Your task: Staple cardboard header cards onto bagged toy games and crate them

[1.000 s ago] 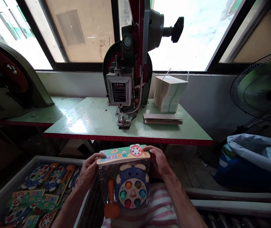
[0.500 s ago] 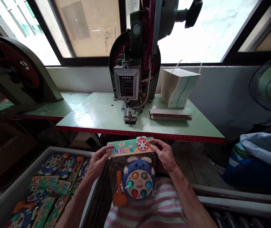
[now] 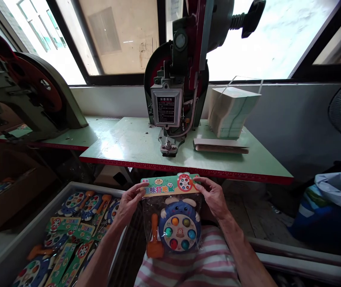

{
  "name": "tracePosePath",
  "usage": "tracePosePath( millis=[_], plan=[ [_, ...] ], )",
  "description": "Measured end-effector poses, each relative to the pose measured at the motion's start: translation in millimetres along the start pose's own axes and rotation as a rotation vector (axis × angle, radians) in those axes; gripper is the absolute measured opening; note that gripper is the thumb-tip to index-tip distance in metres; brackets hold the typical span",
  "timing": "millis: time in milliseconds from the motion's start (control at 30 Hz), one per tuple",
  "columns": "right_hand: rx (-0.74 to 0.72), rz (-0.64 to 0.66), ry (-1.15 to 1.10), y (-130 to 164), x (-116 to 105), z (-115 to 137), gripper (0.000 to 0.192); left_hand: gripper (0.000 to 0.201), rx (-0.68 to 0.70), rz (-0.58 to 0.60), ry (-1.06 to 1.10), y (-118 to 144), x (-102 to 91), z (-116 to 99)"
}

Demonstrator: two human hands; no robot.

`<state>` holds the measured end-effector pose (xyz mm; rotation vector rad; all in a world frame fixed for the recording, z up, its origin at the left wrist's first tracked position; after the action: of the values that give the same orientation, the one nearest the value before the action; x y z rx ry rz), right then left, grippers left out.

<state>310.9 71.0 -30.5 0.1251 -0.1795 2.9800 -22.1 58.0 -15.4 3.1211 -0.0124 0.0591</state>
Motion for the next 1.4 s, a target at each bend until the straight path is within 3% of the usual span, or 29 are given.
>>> tracePosePath(
  millis=[400, 533, 767, 1033, 1167, 1400],
  plan=[
    [-0.014, -0.085, -0.061, 5, -6, 6, 0.035, 0.034, 0.024, -0.08, -0.077, 8, 1.6, -19],
    [-0.027, -0.163, -0.115, 0, -15, 14, 0.041, 0.028, 0.109, -0.083, -0.072, 0, 9.7, -33],
    [-0.106, -0.262, -0.15, -54, -36, 48, 0.047, 0.023, 0.258, 0.001, -0.096, -68, 41.1, -74],
    [-0.196, -0.306, -0.089, -133, -50, 65, 0.052, 0.035, 0.27, 0.066, -0.024, -166, 72.4, -104],
    [-0.215, -0.314, -0.031, -149, -53, 71, 0.049, 0.035, 0.271, 0.067, -0.016, -192, 79.0, -105],
    [-0.204, -0.347, -0.031, -154, -56, 72, 0.052, 0.032, 0.245, 0.052, -0.021, -213, 77.4, -93]
  ],
)
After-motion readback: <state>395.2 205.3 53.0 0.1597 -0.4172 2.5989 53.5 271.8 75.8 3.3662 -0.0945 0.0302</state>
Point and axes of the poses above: each hand's wrist, its own y-axis away from the middle knuckle, its own x-axis out of the palm, z = x × y, the point moved 10 cm from there along -y, towards the middle knuckle, and after that the axes turned 2 degrees about -y, right-handed, at the moved point
